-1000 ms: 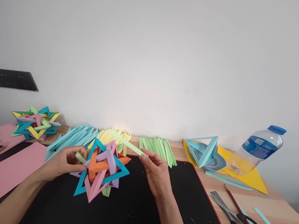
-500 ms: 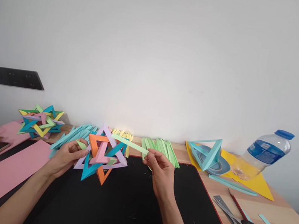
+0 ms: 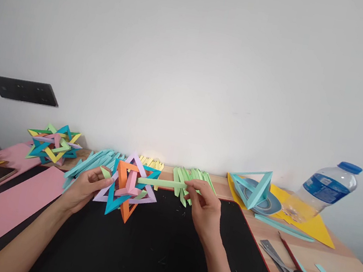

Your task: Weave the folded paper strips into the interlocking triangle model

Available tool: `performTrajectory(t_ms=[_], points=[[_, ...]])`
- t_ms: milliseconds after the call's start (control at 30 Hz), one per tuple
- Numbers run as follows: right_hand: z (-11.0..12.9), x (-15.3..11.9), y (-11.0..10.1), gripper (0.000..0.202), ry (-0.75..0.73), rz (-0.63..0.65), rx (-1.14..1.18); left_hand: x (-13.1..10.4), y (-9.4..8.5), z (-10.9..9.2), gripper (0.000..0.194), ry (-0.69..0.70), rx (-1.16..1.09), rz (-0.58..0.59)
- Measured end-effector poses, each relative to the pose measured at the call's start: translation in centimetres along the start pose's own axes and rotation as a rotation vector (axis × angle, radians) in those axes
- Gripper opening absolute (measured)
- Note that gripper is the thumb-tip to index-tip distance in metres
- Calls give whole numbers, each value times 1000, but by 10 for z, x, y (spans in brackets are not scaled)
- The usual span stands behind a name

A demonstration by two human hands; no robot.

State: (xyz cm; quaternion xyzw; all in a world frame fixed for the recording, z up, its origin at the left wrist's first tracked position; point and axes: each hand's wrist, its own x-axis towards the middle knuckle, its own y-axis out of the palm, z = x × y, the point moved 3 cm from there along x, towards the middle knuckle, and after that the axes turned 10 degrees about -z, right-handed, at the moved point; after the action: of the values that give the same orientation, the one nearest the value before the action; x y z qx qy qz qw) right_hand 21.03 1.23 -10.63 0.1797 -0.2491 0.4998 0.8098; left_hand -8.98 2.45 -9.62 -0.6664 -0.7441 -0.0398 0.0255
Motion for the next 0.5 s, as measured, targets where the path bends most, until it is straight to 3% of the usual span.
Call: performTrajectory(t_ms=[133, 367, 500], points=[[1, -4, 4, 12, -7, 86, -22, -1, 4, 0, 29, -13, 14, 26], [-13, -11, 15, 16, 231, 165, 13, -3, 6, -1, 25, 10, 48, 37], [-13, -14, 21, 16, 241, 179, 83, -6, 9, -6, 26, 30, 62, 59]])
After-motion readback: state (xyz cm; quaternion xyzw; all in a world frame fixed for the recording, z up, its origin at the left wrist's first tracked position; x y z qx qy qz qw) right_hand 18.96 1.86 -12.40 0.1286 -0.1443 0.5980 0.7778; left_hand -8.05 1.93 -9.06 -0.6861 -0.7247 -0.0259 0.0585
